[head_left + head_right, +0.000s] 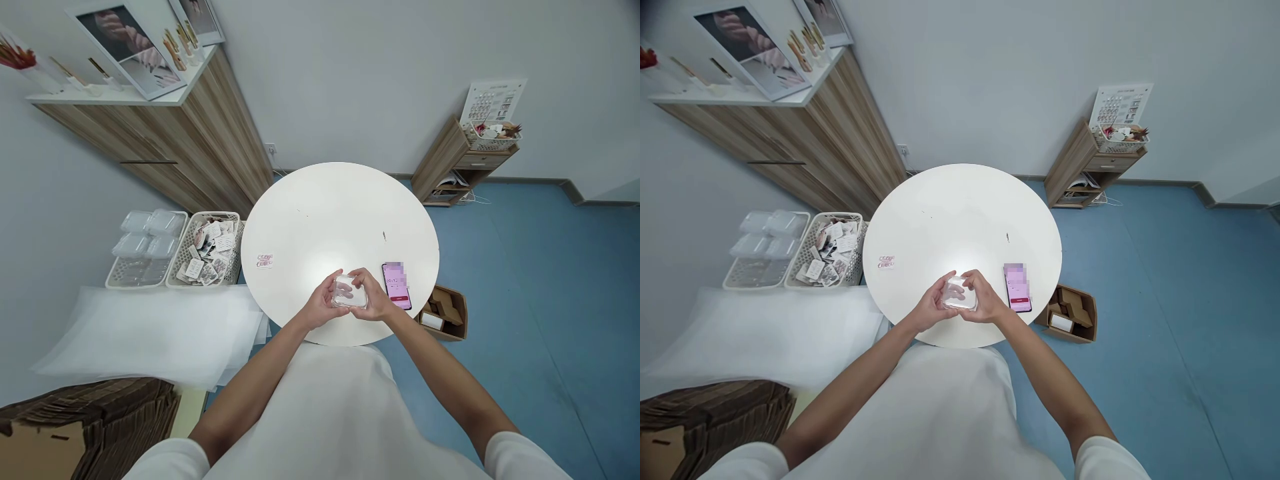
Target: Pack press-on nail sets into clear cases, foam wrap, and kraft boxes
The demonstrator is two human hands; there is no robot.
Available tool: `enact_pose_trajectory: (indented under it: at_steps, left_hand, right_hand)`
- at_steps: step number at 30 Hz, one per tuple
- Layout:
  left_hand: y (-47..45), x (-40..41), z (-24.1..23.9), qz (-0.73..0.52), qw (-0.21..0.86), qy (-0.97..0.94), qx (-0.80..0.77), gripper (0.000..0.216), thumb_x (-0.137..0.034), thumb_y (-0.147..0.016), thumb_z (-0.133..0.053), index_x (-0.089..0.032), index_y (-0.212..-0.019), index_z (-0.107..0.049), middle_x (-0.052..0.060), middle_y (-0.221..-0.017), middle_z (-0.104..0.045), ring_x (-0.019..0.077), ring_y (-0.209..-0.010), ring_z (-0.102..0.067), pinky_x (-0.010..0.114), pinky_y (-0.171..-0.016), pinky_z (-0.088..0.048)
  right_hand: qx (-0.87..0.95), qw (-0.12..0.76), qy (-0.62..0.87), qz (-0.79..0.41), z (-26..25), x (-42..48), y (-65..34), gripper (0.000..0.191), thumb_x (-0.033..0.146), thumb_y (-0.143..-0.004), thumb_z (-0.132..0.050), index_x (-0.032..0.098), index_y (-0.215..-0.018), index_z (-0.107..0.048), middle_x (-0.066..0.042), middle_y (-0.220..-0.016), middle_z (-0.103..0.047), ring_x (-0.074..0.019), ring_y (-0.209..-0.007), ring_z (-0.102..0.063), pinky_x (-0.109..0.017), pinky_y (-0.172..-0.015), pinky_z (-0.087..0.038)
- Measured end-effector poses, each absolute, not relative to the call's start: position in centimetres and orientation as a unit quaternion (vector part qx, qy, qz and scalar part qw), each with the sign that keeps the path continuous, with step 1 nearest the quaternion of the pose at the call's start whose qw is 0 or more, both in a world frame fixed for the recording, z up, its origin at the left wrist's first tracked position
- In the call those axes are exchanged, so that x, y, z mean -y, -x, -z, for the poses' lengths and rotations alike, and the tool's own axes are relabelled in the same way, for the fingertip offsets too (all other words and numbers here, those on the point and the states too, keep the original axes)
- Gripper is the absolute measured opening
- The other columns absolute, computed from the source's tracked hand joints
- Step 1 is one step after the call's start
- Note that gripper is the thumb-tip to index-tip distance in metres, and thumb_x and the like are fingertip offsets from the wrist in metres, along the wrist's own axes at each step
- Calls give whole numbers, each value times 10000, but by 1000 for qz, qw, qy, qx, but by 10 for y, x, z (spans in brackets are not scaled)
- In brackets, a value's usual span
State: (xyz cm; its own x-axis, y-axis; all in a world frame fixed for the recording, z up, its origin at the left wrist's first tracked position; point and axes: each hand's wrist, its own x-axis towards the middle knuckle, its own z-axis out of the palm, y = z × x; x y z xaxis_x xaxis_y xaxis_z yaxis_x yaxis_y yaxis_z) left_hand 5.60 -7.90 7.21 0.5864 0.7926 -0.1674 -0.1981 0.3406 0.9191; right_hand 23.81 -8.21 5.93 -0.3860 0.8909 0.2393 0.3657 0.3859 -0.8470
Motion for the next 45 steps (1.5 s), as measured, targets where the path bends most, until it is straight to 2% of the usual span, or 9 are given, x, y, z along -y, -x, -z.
enact_pose_trajectory:
  at_steps: [4, 10, 14, 16, 18, 22, 30, 38, 45]
  left_hand:
    - [-53, 71, -70, -342, 760, -432, -345, 797, -220, -642, -686, -299, -1319, -274, 64, -1067, -521, 169, -930, -541, 327, -771, -449]
    - [-39, 73, -56, -316, 718, -417, -458, 395, -311, -673, -652, -165, -1031, -566, 46, -837, -584, 121, -726, -557, 294, -682, -461]
    - [-34, 76, -49, -316, 706, -403, -489, 382, -299, -640, -683, -143, -973, -581, 42, -796, -586, 121, -703, -565, 286, -671, -461]
    - [-34, 78, -46, -312, 704, -400, -498, 390, -313, -635, -686, -144, -970, -581, 35, -773, -582, 120, -685, -568, 284, -657, -462]
    - [-35, 80, -44, -304, 703, -402, -502, 395, -325, -624, -694, -146, -960, -587, 34, -772, -582, 115, -670, -565, 280, -648, -464]
    - [-39, 83, -44, -294, 711, -404, -495, 402, -330, -605, -708, -152, -948, -596, 39, -784, -585, 116, -674, -570, 282, -651, -472]
    - [-40, 85, -42, -312, 704, -395, -501, 406, -316, -600, -716, -152, -952, -595, 34, -781, -585, 111, -675, -567, 284, -663, -481]
    - [-40, 87, -33, -310, 678, -378, -548, 442, -337, -582, -720, -150, -962, -593, 42, -809, -589, 123, -703, -572, 293, -674, -476]
    - [-43, 89, -26, -303, 696, -354, -546, 472, -332, -582, -721, -156, -993, -569, 37, -800, -602, 121, -690, -577, 309, -687, -472]
  right_hand:
    - [759, 359, 413, -352, -69, 75, -241, 484, 259, -562, -642, 237, -950, -353, -102, -1075, -413, -241, -966, -453, -381, -751, -409]
    - [775, 305, 413, -369, -68, 79, -238, 483, 330, -642, -641, 230, -1044, -392, -131, -1179, -424, -259, -1084, -429, -418, -833, -395]
    - [731, 324, 476, -366, -68, 77, -235, 341, 427, -751, -540, 232, -1026, -484, -116, -1255, -385, -264, -1175, -359, -432, -888, -364]
    - [678, 348, 527, -375, -69, 70, -235, 296, 461, -808, -436, 226, -951, -547, -101, -1156, -456, -239, -1088, -434, -414, -863, -385]
    - [616, 357, 567, -415, -69, 61, -237, 372, 489, -842, -332, 218, -895, -581, -72, -967, -529, -194, -901, -516, -380, -801, -418]
    - [513, 356, 590, -513, -64, 49, -242, 462, 543, -832, -283, 216, -1003, -561, -22, -796, -552, -126, -649, -510, -306, -667, -447]
    - [406, 397, 635, -524, -36, 71, -246, 502, 530, -821, -311, 253, -1232, -396, -71, -1079, -527, -151, -799, -573, -294, -646, -501]
    - [476, 373, 649, -461, -34, 123, -231, 386, 407, -749, -498, 213, -1083, -496, -58, -961, -545, -127, -642, -532, -320, -624, -488]
    - [463, 367, 657, -469, -28, 129, -223, 364, 332, -734, -503, 218, -1080, -487, -22, -842, -558, -117, -608, -535, -313, -637, -485]
